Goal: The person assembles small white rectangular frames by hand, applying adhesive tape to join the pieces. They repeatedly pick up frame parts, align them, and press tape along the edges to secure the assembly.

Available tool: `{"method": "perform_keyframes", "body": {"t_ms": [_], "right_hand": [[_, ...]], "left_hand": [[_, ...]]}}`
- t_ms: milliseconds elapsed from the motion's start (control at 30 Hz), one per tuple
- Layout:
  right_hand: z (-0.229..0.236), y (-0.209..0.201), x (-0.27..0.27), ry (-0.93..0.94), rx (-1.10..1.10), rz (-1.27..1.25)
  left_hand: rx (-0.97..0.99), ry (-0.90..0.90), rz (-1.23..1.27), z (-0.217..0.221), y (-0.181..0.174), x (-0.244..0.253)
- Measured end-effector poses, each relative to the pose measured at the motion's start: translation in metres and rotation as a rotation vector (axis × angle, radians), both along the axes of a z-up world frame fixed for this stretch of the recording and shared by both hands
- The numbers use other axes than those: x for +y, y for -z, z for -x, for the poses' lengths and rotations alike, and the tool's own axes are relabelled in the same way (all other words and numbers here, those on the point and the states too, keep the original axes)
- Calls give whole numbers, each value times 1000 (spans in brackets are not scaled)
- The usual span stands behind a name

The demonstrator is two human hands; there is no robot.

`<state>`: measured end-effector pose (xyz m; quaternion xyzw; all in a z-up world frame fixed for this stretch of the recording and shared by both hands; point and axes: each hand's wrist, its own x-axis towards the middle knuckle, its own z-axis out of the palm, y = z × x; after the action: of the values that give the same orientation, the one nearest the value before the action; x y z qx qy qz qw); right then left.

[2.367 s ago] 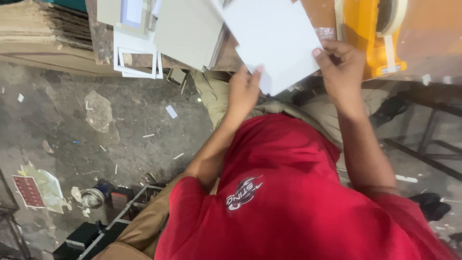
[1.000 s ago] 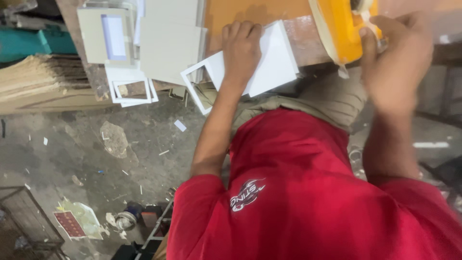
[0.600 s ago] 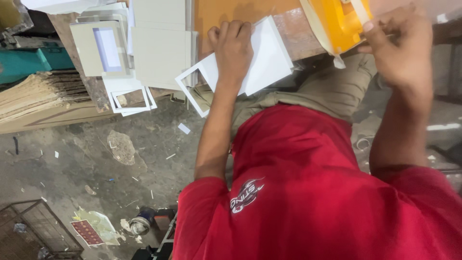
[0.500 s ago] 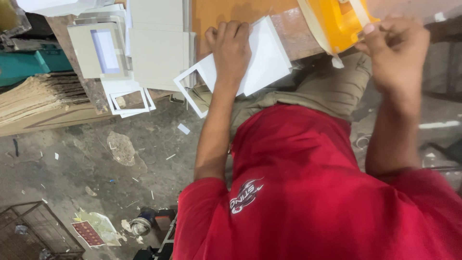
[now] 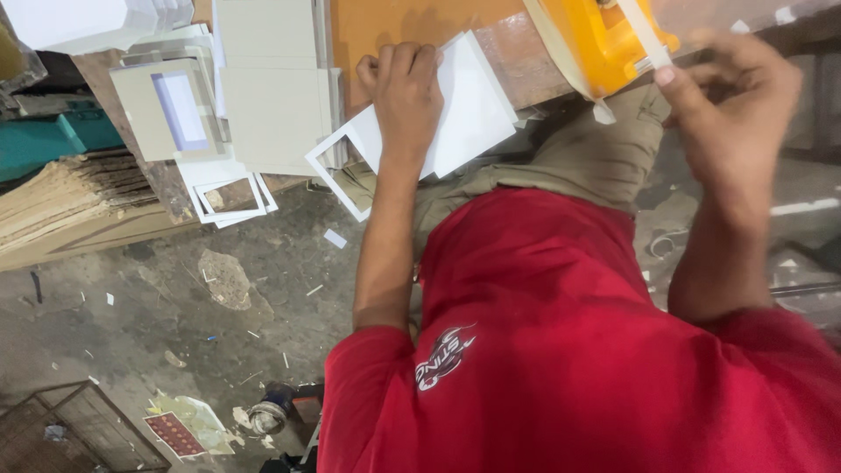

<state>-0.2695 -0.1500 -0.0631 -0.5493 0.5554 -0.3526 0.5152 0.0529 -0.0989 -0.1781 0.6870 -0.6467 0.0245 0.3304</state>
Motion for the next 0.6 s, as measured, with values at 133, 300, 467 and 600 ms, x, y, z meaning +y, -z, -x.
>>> {"method": "perform_keyframes", "body": {"t_ms": [133,300,467,600], "right_hand": [[13,32,3,86,-204,-123],[20,73,8,25,-567,-106],[35,96,3,-6,422,391],[33,90,1,-33,565,488]], "left_hand": [[2,6,-10,0,0,0],[14,11,-5,-1,0,0],[10,5,3,-2,1,-4],[-4,11,15,-4,0,-4]]}}
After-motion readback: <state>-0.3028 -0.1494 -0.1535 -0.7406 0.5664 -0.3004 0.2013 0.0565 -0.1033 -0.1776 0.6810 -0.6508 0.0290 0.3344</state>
